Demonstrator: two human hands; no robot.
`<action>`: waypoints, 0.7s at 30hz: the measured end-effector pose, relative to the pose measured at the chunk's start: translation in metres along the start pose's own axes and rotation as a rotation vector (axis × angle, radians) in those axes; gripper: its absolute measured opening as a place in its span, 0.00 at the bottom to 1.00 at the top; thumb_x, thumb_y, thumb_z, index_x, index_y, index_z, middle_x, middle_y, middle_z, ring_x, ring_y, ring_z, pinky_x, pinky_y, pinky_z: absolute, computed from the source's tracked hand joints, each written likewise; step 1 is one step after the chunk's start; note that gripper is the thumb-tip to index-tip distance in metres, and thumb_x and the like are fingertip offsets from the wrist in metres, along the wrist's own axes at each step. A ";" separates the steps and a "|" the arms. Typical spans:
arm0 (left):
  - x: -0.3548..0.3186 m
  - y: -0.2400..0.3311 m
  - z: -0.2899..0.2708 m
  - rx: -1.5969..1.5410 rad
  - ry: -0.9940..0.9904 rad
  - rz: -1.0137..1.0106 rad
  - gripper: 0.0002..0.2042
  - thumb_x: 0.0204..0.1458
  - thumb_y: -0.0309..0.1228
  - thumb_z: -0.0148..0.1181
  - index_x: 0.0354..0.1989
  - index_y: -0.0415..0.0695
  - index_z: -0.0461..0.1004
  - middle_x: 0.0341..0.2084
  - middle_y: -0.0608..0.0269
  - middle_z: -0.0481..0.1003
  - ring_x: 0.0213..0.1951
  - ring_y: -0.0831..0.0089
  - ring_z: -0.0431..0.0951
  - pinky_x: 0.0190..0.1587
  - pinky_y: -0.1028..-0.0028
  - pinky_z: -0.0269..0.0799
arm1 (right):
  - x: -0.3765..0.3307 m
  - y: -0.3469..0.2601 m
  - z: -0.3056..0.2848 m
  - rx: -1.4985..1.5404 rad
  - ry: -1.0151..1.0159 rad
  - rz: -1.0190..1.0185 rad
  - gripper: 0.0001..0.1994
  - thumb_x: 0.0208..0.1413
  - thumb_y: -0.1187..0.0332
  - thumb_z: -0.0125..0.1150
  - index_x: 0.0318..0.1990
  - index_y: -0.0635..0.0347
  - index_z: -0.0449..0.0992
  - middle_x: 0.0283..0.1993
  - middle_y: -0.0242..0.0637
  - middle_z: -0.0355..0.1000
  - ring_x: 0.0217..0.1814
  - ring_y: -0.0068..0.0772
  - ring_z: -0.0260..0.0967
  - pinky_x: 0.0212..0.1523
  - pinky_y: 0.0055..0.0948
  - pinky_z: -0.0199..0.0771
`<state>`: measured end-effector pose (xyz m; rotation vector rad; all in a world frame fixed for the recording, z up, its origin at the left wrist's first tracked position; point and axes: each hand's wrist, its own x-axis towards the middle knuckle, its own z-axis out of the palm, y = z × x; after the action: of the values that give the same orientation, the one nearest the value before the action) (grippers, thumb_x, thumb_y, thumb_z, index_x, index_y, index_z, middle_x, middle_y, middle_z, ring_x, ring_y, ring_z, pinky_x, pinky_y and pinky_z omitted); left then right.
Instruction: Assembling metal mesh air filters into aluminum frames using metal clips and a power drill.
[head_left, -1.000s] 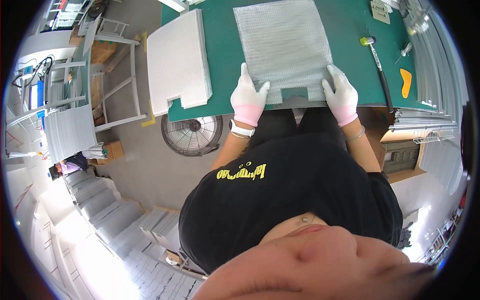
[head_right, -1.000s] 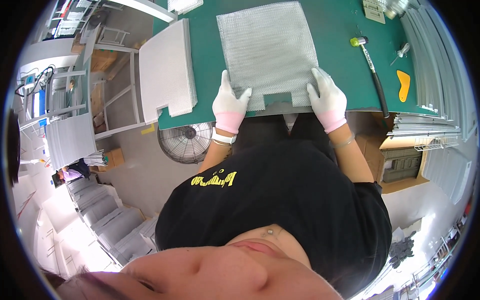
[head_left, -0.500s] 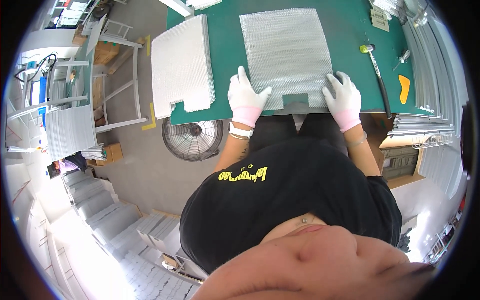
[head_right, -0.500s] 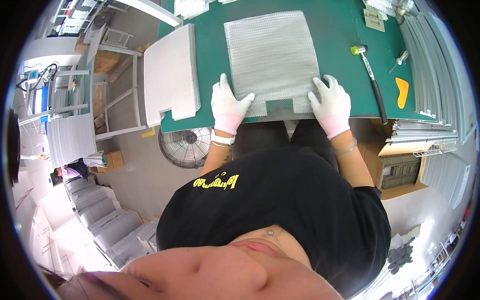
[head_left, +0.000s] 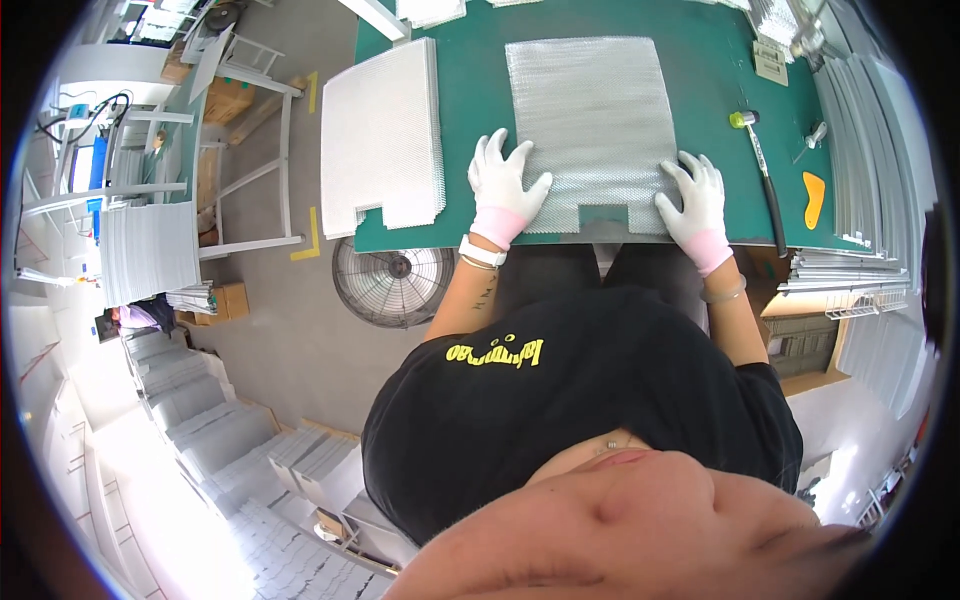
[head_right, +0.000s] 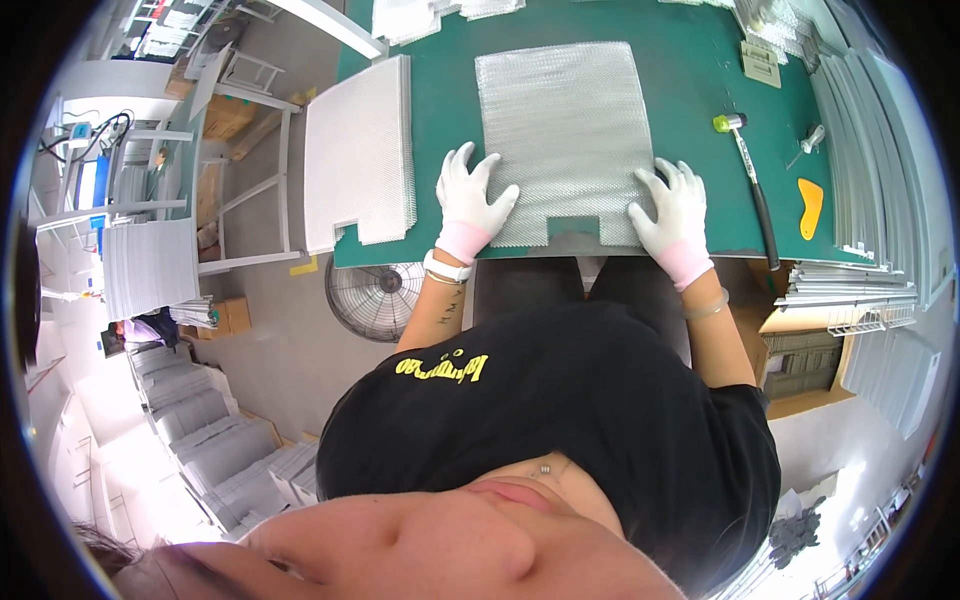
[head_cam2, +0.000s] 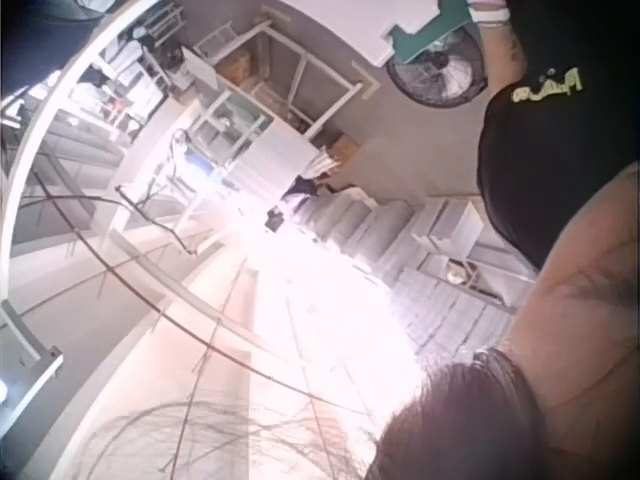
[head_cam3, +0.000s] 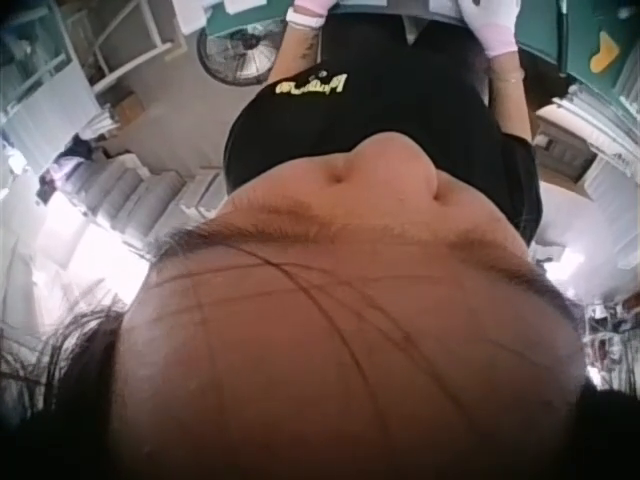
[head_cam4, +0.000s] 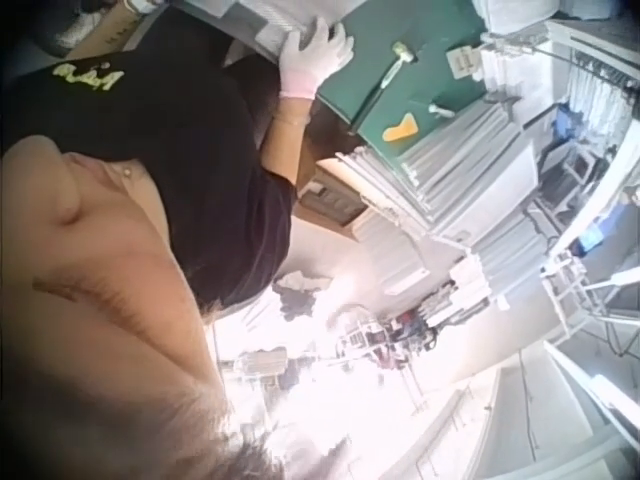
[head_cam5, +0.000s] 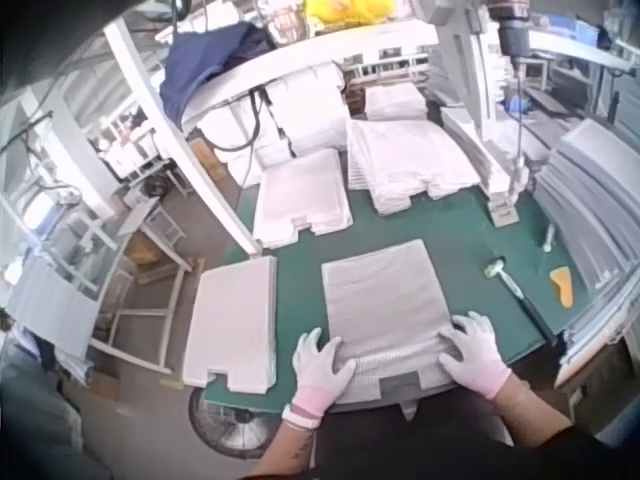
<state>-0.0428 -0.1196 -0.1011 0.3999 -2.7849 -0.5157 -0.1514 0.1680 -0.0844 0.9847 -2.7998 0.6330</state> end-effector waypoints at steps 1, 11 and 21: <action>0.003 -0.001 -0.002 0.004 0.008 0.000 0.30 0.43 0.46 0.67 0.55 0.45 0.73 0.64 0.43 0.59 0.67 0.43 0.53 0.67 0.48 0.47 | 0.001 0.001 -0.002 -0.016 0.027 0.010 0.22 0.47 0.61 0.66 0.52 0.53 0.76 0.63 0.52 0.63 0.67 0.58 0.56 0.67 0.50 0.54; 0.170 -0.061 -0.071 -0.026 0.332 0.287 0.22 0.51 0.42 0.62 0.47 0.37 0.76 0.43 0.44 0.77 0.50 0.51 0.76 0.56 0.59 0.70 | -0.005 0.050 0.006 0.121 0.359 0.131 0.16 0.58 0.67 0.59 0.52 0.65 0.74 0.59 0.51 0.68 0.62 0.51 0.63 0.65 0.43 0.60; 0.379 -0.204 -0.047 0.251 -0.058 -0.669 0.34 0.48 0.50 0.60 0.57 0.33 0.70 0.54 0.46 0.73 0.60 0.56 0.70 0.56 0.55 0.70 | 0.021 0.040 0.000 0.088 0.381 0.062 0.15 0.57 0.69 0.59 0.51 0.65 0.73 0.57 0.49 0.70 0.60 0.50 0.66 0.63 0.43 0.63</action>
<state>-0.3331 -0.4378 -0.0532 1.4120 -2.7252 -0.3048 -0.1923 0.1845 -0.0933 0.7024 -2.4910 0.8567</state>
